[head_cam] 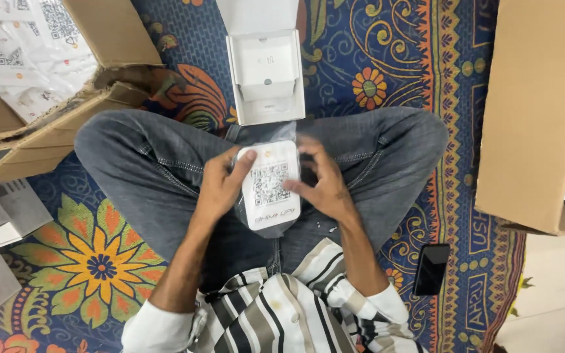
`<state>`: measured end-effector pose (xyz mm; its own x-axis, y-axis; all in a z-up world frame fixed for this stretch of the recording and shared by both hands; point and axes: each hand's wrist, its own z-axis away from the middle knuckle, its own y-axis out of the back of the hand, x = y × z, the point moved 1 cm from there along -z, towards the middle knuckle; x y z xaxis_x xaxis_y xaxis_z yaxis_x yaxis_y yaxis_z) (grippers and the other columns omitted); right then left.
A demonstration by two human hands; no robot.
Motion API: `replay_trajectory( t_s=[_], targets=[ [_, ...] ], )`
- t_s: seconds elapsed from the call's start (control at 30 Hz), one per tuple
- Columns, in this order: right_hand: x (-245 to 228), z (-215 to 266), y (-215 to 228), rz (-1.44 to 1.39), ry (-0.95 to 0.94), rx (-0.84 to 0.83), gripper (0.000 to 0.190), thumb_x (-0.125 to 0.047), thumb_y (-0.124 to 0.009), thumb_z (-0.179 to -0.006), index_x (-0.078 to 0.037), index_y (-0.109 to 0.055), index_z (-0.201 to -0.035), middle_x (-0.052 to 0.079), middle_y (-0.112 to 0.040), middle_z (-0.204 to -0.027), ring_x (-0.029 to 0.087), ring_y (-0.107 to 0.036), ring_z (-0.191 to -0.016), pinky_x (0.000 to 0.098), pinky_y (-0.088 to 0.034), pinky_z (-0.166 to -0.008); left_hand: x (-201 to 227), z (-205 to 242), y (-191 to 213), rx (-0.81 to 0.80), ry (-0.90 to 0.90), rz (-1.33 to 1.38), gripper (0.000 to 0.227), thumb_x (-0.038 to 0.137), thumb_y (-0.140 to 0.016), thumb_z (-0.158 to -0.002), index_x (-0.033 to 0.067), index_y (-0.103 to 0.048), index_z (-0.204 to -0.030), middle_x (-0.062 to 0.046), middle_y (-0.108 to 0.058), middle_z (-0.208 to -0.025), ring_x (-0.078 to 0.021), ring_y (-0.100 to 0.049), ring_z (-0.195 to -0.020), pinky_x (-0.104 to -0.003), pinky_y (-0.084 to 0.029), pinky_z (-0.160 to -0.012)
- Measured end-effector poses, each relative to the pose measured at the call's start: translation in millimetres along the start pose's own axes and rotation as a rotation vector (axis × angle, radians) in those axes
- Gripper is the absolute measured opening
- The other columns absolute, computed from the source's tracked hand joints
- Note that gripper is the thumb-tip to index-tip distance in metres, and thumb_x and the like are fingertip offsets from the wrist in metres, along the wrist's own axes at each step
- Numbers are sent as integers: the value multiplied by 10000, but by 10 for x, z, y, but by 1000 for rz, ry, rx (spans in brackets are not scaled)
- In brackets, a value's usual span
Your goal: Unboxing electronic devices and sorting product boxes and labels.
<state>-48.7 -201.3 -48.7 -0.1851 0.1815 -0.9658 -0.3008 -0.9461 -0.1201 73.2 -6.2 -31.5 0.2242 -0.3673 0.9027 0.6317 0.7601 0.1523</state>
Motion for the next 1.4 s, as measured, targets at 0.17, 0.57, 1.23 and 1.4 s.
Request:
replay_trajectory(
  t_s=[0.17,0.57,1.23,1.4],
  targets=[
    [-194,193,-53,188,-112,-188,835,-210,-880,-820,-46,-377,-1467,123,-638,-1355,181,-637,-1224,331,-530,-1039,-86,442,-13,-29,177,56,374,318,-560,-1041,-14,-732,-1056,-82,-723,-825,-91,-609,-761,-286,-514,-676],
    [-168,-207,99,167,-182,-315,493,-208,-747,-933,-13,-601,-1362,104,-699,-1245,173,-644,-1146,336,-531,-990,124,209,-5,99,-22,-1,311,239,-583,-1017,-15,-685,-1164,-139,-754,-994,-253,-719,-913,-328,-544,-838],
    [-25,-1601,121,952,183,231,362,-314,-722,-999,27,-613,-1052,242,-706,-854,434,-706,-822,513,-519,-723,25,-1499,13,491,-283,-368,421,385,-682,-997,-25,-635,-913,-264,-681,-754,-458,-689,-720,-518,-520,-621],
    [107,-1599,-101,1088,365,371,322,-210,-737,-1009,23,-593,-1181,233,-671,-1013,423,-644,-967,499,-500,-828,119,-1496,-92,571,-378,-481,332,321,-642,-1050,-8,-597,-1058,-234,-650,-992,-456,-683,-789,-516,-519,-635]
  ],
)
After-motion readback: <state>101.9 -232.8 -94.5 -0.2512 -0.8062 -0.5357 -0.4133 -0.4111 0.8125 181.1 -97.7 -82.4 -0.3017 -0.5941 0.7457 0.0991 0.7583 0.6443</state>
